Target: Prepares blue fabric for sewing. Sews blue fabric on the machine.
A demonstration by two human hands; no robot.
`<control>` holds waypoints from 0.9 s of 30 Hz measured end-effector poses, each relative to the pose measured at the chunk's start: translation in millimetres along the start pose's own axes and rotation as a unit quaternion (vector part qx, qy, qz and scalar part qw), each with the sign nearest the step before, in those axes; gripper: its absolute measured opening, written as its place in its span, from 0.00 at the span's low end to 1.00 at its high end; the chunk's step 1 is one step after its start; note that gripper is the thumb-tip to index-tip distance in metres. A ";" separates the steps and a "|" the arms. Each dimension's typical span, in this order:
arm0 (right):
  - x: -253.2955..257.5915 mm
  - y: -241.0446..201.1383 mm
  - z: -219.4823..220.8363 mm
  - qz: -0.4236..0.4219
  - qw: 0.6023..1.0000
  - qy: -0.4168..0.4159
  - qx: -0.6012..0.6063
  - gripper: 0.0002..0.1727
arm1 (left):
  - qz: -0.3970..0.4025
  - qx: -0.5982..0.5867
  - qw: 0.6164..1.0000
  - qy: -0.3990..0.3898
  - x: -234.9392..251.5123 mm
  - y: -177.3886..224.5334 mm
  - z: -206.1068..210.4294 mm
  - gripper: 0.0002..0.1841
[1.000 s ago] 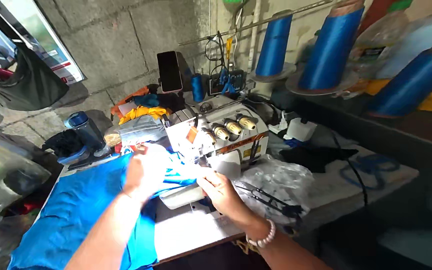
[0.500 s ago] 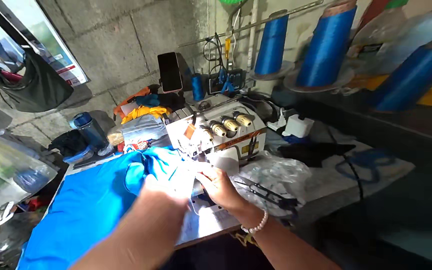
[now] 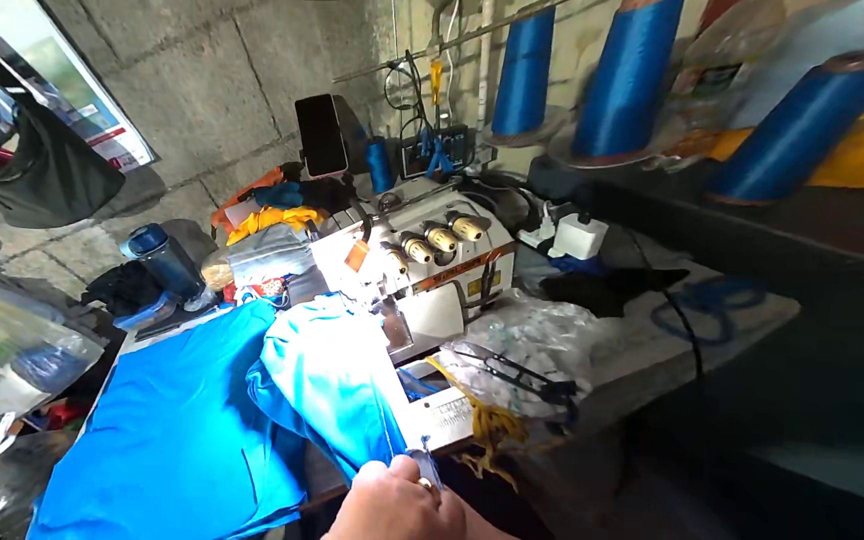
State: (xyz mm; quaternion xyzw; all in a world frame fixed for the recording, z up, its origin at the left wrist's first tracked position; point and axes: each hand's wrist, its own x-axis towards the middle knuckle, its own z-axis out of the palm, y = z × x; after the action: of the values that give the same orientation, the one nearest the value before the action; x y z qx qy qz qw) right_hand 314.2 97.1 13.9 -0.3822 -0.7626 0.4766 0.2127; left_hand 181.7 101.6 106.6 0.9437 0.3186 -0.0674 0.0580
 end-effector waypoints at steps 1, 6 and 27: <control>3.2 4.2 0.7 -0.026 0.999 0.008 -0.024 0.16 | -0.008 0.000 1.000 -0.006 2.3 -2.0 -1.5 0.07; 16.4 32.2 21.3 -0.169 0.975 0.138 -0.038 0.14 | -0.026 0.148 0.980 0.133 19.5 -24.9 18.4 0.03; 9.8 45.5 6.7 -0.185 0.980 0.071 0.008 0.11 | -0.254 0.029 0.951 0.175 56.0 -104.0 -8.6 0.12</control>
State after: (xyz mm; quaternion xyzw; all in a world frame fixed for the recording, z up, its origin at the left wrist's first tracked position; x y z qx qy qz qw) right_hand 320.8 112.5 -30.0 -0.2653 -0.7994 0.4067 0.3538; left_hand 163.2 218.3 98.9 0.8296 0.5512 0.0771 -0.0448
